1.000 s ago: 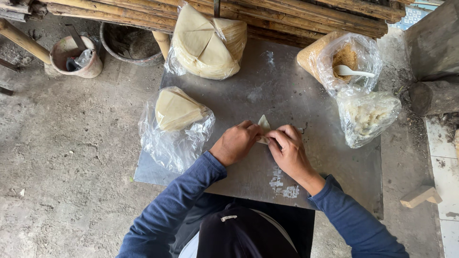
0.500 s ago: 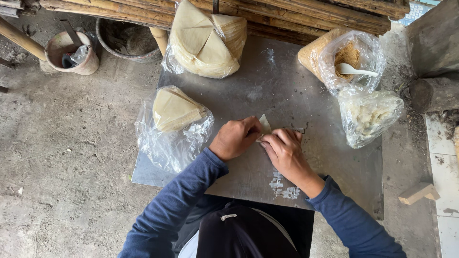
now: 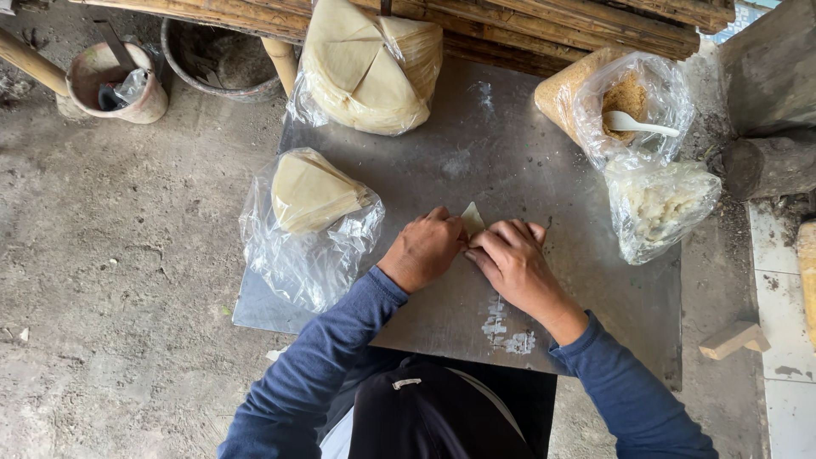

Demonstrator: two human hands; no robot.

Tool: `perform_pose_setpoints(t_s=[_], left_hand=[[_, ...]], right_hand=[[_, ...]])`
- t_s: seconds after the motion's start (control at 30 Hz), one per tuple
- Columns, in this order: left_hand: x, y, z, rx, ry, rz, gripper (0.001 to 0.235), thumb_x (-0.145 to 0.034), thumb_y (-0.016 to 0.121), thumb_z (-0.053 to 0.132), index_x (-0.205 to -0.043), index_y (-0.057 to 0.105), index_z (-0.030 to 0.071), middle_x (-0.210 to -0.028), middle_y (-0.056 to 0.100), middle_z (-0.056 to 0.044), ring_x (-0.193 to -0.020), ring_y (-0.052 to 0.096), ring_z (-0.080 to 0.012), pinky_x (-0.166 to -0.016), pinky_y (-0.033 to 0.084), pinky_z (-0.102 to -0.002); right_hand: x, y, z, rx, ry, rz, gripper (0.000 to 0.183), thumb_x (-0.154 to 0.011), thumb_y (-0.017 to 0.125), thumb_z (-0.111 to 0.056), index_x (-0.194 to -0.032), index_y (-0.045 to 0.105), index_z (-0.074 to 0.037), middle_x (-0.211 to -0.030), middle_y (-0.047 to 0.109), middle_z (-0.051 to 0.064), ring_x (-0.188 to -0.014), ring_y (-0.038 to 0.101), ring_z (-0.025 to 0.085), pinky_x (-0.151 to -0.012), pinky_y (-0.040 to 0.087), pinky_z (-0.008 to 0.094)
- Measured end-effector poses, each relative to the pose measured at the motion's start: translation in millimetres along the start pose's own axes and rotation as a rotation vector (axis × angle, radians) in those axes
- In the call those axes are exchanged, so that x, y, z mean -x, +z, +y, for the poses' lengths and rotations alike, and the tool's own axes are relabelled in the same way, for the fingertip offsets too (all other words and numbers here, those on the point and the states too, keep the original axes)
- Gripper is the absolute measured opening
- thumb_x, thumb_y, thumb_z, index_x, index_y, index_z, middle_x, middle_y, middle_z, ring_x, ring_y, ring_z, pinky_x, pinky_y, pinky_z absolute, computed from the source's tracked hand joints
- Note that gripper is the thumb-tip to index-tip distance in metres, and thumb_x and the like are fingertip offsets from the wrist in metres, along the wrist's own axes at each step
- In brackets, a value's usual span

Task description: The person folds triangular wrappers on a metal table, adds a granular filling using a spoon, and seals them into bundles. The person handles multiple wrappers and a plastic bag containing the filling, stacking the finished bundles on the table.

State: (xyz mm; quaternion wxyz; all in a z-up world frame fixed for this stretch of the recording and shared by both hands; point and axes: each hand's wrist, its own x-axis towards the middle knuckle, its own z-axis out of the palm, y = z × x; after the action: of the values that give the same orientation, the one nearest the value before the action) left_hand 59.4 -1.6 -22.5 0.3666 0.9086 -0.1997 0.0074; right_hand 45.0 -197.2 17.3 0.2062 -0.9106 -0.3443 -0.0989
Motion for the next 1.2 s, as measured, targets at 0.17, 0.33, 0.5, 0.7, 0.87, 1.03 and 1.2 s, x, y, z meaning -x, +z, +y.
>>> perform_pose_setpoints(t_s=[0.17,0.33,0.5,0.7,0.87,1.03,1.2], left_hand=[[-3,-9,-1,0.153,0.005,0.029,0.013,-0.086,0.073,0.018,-0.093,0.070,0.007,-0.097,0.067,-0.011,-0.092,0.069,-0.0317,-0.080,0.056,-0.041],[-5,-11,0,0.142,-0.035,0.006,0.015,-0.089,0.072,0.020,-0.097,0.069,0.008,-0.100,0.066,-0.011,-0.090,0.068,-0.0313,-0.081,0.055,-0.041],[-2,-8,-1,0.117,-0.010,0.075,0.016,-0.088,0.072,0.019,-0.098,0.069,0.007,-0.099,0.067,-0.011,-0.094,0.068,-0.0317,-0.080,0.056,-0.041],[-3,-5,-8,0.090,0.062,0.097,0.025,-0.088,0.073,0.025,-0.101,0.068,0.005,-0.100,0.066,-0.013,-0.088,0.069,-0.0333,-0.077,0.056,-0.042],[-6,3,-9,0.026,0.038,0.103,0.020,-0.091,0.071,0.024,-0.099,0.069,0.006,-0.100,0.065,-0.013,-0.088,0.069,-0.0326,-0.078,0.057,-0.042],[-5,5,-7,0.034,0.020,0.154,0.018,-0.092,0.069,0.022,-0.100,0.068,0.005,-0.100,0.064,-0.013,-0.088,0.069,-0.0330,-0.077,0.057,-0.042],[-4,-1,-6,0.048,0.049,0.137,0.022,-0.097,0.067,0.023,-0.105,0.065,0.003,-0.101,0.062,-0.013,-0.087,0.069,-0.0322,-0.075,0.057,-0.041]], right_hand=[[5,10,-1,0.088,-0.020,0.119,0.014,-0.091,0.076,-0.020,-0.102,0.070,-0.015,-0.096,0.060,0.002,-0.095,0.057,0.020,-0.089,0.033,0.039],[6,13,5,0.108,-0.050,0.079,0.018,-0.094,0.075,-0.018,-0.110,0.071,-0.009,-0.099,0.062,0.001,-0.099,0.057,0.019,-0.095,0.036,0.038],[1,10,4,0.099,-0.027,0.058,0.013,-0.090,0.076,-0.018,-0.100,0.072,-0.011,-0.095,0.063,0.001,-0.097,0.058,0.019,-0.090,0.036,0.040],[1,13,9,0.120,-0.002,0.082,0.013,-0.092,0.075,-0.017,-0.104,0.073,-0.012,-0.099,0.063,0.003,-0.096,0.057,0.021,-0.089,0.038,0.038],[-2,5,10,-0.017,-0.011,0.039,0.020,-0.096,0.071,-0.019,-0.113,0.070,-0.008,-0.102,0.064,0.001,-0.102,0.058,0.020,-0.092,0.038,0.039],[-7,8,11,0.102,0.009,0.035,0.011,-0.092,0.073,-0.022,-0.099,0.072,-0.013,-0.095,0.063,0.000,-0.097,0.057,0.021,-0.086,0.035,0.039],[-8,14,18,0.135,0.014,0.048,0.011,-0.095,0.072,-0.020,-0.104,0.072,-0.014,-0.097,0.063,0.001,-0.097,0.056,0.020,-0.088,0.036,0.038]])
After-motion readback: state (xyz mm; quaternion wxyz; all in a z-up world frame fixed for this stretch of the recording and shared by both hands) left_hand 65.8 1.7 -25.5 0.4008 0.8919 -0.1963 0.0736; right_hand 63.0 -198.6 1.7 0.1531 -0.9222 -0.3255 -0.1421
